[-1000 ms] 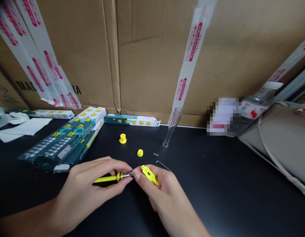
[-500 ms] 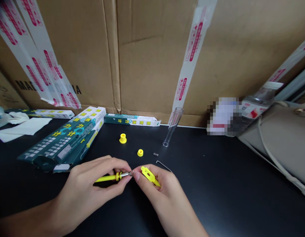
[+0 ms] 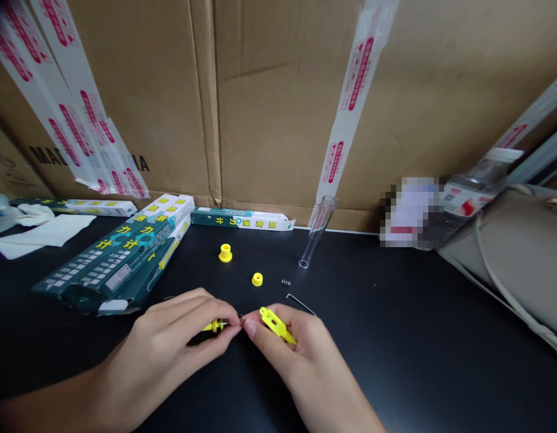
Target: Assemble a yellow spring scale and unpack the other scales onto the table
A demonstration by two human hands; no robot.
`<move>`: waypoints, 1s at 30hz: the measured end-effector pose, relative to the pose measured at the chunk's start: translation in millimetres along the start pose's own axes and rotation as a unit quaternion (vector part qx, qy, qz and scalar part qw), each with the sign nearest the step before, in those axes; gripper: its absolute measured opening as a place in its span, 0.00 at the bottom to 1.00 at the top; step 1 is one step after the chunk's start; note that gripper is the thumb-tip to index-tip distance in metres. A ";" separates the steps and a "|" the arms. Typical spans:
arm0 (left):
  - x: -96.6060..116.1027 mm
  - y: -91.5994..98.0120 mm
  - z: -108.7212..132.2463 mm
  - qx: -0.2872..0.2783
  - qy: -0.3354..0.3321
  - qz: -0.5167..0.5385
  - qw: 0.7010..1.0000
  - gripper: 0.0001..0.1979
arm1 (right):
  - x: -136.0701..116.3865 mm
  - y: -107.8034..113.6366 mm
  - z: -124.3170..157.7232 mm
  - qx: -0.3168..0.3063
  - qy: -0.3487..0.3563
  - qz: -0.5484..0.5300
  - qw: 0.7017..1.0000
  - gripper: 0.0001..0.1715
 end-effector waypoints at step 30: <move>-1.3 -10.0 0.1 -0.050 0.010 -0.043 0.998 0.08 | -13.4 -0.1 5.4 0.022 0.059 0.064 0.996 0.21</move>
Point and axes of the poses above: each hand's wrist, its own z-axis away from the middle knuckle, its own y-axis out of the back of the hand, x = y × z, the point moved 10 cm from there along -z, towards the middle knuckle, and after that the axes turned 13 degrees about z, right-handed, at the moved point
